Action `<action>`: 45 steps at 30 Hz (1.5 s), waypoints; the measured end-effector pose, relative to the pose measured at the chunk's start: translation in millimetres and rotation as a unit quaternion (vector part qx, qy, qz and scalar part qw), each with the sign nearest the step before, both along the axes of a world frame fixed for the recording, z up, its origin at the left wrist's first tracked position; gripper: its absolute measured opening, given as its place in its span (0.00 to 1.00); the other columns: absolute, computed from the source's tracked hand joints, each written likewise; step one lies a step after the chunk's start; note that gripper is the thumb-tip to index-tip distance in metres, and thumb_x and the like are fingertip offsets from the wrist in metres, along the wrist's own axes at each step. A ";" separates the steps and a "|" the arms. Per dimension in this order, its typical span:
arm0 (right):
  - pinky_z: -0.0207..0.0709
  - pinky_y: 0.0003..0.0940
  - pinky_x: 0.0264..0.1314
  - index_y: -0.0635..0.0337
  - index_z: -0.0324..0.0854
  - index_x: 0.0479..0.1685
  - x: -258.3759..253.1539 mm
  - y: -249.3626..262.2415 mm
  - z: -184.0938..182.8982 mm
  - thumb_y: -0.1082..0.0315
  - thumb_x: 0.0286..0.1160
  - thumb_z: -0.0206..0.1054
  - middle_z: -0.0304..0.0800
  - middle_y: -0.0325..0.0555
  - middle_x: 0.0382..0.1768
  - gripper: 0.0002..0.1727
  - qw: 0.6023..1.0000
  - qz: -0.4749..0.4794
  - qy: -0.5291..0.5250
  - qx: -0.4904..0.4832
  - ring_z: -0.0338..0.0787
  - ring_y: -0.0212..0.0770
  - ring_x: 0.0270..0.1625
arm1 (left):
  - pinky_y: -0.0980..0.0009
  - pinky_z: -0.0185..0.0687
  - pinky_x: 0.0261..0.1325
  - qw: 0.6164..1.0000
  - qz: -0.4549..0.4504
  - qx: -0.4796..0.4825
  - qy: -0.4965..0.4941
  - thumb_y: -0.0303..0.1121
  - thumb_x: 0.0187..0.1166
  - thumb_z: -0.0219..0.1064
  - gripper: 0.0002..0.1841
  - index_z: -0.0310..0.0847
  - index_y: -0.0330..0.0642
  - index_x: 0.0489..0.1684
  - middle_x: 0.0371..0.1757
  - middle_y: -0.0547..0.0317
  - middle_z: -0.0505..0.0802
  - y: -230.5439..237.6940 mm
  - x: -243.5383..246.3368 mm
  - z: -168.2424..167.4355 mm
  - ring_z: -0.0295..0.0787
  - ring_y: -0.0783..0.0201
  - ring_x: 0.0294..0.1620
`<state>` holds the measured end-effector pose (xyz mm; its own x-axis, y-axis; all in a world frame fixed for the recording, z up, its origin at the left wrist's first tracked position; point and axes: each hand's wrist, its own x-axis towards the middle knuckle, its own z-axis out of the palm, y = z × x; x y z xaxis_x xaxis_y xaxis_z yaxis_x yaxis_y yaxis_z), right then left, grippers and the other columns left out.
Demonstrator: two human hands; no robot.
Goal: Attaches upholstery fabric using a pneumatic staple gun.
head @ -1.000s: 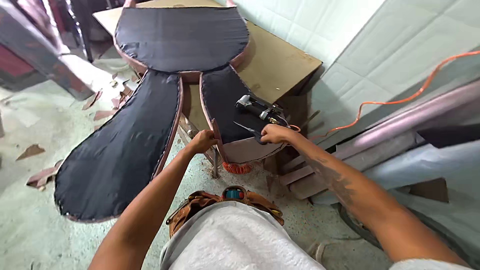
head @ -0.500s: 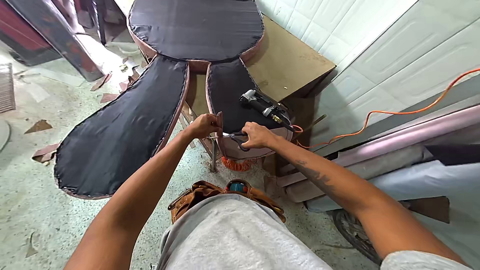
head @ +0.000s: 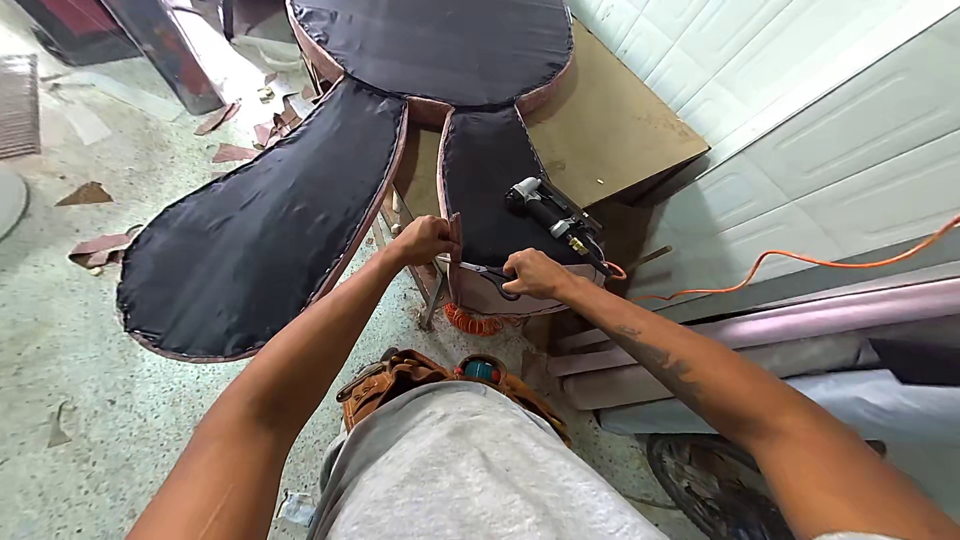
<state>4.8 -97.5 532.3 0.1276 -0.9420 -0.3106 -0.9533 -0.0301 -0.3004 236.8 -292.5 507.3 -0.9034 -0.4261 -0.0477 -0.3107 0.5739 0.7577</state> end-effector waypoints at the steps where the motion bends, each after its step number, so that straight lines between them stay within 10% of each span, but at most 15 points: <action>1: 0.81 0.52 0.35 0.52 0.84 0.21 2.6 -0.9 -0.6 0.47 0.63 0.75 0.86 0.41 0.26 0.18 1.000 -0.020 -0.001 0.012 0.87 0.44 0.33 | 0.48 0.87 0.56 1.000 -0.001 -0.001 0.003 0.43 0.75 0.75 0.10 0.93 0.47 0.33 0.43 0.60 0.94 0.3 -2.0 0.6 0.91 0.61 0.46; 5: 0.84 0.52 0.43 0.51 0.85 0.42 24.1 -10.3 -6.1 0.35 0.55 0.75 0.82 0.44 0.43 0.29 0.995 -0.075 0.004 0.062 0.87 0.45 0.43 | 0.50 0.87 0.54 0.999 -0.044 -0.018 -0.006 0.43 0.75 0.75 0.08 0.94 0.51 0.33 0.41 0.65 0.93 3.4 -7.8 13.3 0.90 0.65 0.46; 12: 0.77 0.51 0.31 0.51 0.81 0.18 11.2 -19.1 0.3 0.46 0.66 0.74 0.82 0.40 0.21 0.21 0.999 -0.025 -0.021 0.043 0.84 0.43 0.28 | 0.51 0.88 0.51 0.990 0.099 0.060 0.080 0.46 0.78 0.73 0.15 0.92 0.43 0.37 0.36 0.58 0.94 -15.6 6.7 25.8 0.91 0.62 0.39; 15: 0.83 0.54 0.40 0.51 0.86 0.27 -11.3 -19.8 2.1 0.43 0.67 0.74 0.88 0.43 0.31 0.20 0.998 -0.054 -0.013 0.008 0.89 0.45 0.36 | 0.59 0.87 0.42 0.978 0.168 0.079 0.091 0.49 0.80 0.71 0.16 0.93 0.45 0.40 0.33 0.61 0.94 -38.8 16.9 47.6 0.89 0.67 0.30; 18: 0.84 0.61 0.51 0.45 0.92 0.49 -28.5 -34.4 11.1 0.36 0.62 0.75 0.82 0.53 0.60 0.26 0.990 -0.112 0.085 -0.009 0.86 0.57 0.59 | 0.39 0.87 0.49 0.965 0.252 0.054 -0.056 0.67 0.81 0.57 0.33 0.92 0.44 0.38 0.35 0.52 0.95 -40.7 47.6 35.4 0.93 0.51 0.38; 20: 0.83 0.63 0.46 0.47 0.93 0.45 -30.1 -44.8 19.1 0.35 0.61 0.74 0.83 0.58 0.56 0.27 0.979 -0.140 0.147 -0.008 0.87 0.61 0.56 | 0.29 0.82 0.56 0.945 0.299 0.033 -0.130 0.73 0.80 0.49 0.40 0.92 0.45 0.39 0.40 0.46 0.95 -13.5 66.9 9.4 0.93 0.42 0.48; 24: 0.81 0.69 0.39 0.56 0.89 0.33 -36.2 -72.1 24.1 0.43 0.65 0.73 0.91 0.57 0.34 0.23 0.972 -0.163 0.158 0.052 0.92 0.63 0.42 | 0.53 0.91 0.48 0.958 0.284 0.008 0.026 0.47 0.80 0.71 0.16 0.90 0.44 0.52 0.46 0.56 0.93 85.3 81.5 -40.6 0.92 0.59 0.42; 27: 0.82 0.71 0.46 0.55 0.91 0.42 -47.1 -80.8 25.2 0.44 0.69 0.74 0.93 0.57 0.38 0.22 0.980 -0.161 0.101 0.065 0.93 0.63 0.45 | 0.64 0.90 0.45 0.960 0.247 0.053 0.117 0.41 0.70 0.81 0.25 0.86 0.49 0.67 0.62 0.58 0.90 136.6 64.1 -66.8 0.90 0.65 0.47; 30: 0.85 0.62 0.58 0.49 0.87 0.62 -24.6 -57.1 30.3 0.55 0.77 0.69 0.95 0.45 0.49 0.18 0.985 -0.168 -0.015 -0.033 0.94 0.50 0.53 | 0.70 0.88 0.43 0.929 0.310 0.056 0.194 0.36 0.74 0.78 0.16 0.90 0.48 0.60 0.56 0.56 0.88 154.9 35.9 -85.1 0.87 0.67 0.44; 36: 0.85 0.36 0.66 0.52 0.91 0.57 69.6 11.5 -52.0 0.68 0.77 0.72 0.89 0.41 0.59 0.12 0.919 -0.130 -0.279 -0.245 0.87 0.35 0.63 | 0.70 0.89 0.48 0.883 0.356 0.189 0.242 0.36 0.84 0.67 0.10 0.90 0.40 0.50 0.55 0.54 0.86 153.9 8.6 -87.1 0.86 0.65 0.48; 45: 0.82 0.34 0.68 0.50 0.94 0.55 77.4 5.3 -80.3 0.63 0.75 0.75 0.89 0.40 0.54 0.12 0.924 -0.116 -0.259 -0.255 0.85 0.36 0.62 | 0.69 0.85 0.47 0.908 0.281 0.256 0.177 0.38 0.85 0.66 0.12 0.92 0.41 0.42 0.50 0.57 0.90 124.4 25.1 -85.8 0.86 0.66 0.43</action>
